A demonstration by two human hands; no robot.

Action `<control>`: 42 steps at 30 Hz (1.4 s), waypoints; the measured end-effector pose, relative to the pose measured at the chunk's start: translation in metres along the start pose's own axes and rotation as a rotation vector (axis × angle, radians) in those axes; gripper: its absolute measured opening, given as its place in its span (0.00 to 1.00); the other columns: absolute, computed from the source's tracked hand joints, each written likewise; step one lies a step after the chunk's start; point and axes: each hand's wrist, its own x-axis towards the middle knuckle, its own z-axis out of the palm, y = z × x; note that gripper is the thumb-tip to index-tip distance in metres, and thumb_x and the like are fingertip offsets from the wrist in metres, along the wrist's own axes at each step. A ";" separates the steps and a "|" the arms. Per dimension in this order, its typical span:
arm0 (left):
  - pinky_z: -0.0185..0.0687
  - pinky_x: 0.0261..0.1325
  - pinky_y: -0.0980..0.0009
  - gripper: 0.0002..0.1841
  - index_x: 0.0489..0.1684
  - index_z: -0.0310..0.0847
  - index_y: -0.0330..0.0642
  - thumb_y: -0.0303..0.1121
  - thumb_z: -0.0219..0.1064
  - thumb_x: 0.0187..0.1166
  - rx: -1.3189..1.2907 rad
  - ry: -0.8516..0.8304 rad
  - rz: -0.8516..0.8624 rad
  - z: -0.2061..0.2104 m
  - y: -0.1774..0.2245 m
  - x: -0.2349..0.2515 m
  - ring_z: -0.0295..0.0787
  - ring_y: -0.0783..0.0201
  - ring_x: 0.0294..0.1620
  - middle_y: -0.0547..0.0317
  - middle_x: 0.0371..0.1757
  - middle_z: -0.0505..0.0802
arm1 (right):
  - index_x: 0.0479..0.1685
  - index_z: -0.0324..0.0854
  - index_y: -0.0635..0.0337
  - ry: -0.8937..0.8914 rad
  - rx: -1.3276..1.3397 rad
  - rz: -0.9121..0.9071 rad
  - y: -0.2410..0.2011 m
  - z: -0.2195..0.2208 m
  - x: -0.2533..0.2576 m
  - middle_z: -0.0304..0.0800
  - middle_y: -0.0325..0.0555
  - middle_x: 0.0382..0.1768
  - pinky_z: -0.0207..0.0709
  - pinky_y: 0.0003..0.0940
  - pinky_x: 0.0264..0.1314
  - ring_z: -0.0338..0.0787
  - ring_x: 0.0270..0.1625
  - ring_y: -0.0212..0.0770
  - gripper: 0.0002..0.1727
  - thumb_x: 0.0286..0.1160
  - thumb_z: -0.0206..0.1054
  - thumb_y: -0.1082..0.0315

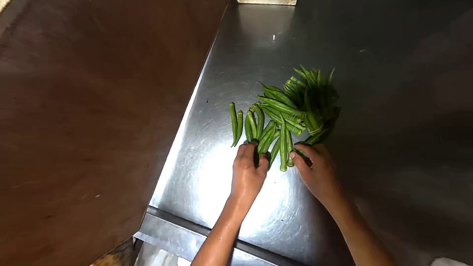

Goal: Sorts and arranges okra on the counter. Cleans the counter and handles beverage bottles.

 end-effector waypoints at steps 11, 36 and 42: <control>0.88 0.52 0.75 0.13 0.47 0.91 0.37 0.28 0.57 0.84 -0.068 0.106 0.124 -0.005 -0.023 -0.006 0.92 0.72 0.45 0.55 0.46 0.96 | 0.55 0.78 0.66 -0.064 0.759 0.415 -0.014 -0.028 -0.007 0.91 0.45 0.38 0.92 0.37 0.35 0.94 0.34 0.40 0.15 0.74 0.60 0.66; 0.78 0.74 0.48 0.38 0.90 0.60 0.36 0.49 0.63 0.84 0.170 -0.161 -0.123 -0.016 0.002 0.044 0.81 0.43 0.72 0.34 0.77 0.77 | 0.81 0.74 0.62 -0.195 0.168 0.299 -0.041 0.002 -0.008 0.94 0.56 0.55 0.83 0.55 0.65 0.93 0.57 0.53 0.30 0.87 0.62 0.53; 0.78 0.75 0.55 0.51 0.94 0.39 0.32 0.42 0.72 0.76 -0.046 -0.124 -0.184 0.024 0.037 0.037 0.79 0.47 0.74 0.33 0.76 0.75 | 0.79 0.76 0.60 -0.305 0.188 0.290 -0.036 -0.013 0.034 0.91 0.54 0.61 0.78 0.50 0.71 0.89 0.64 0.49 0.26 0.87 0.59 0.57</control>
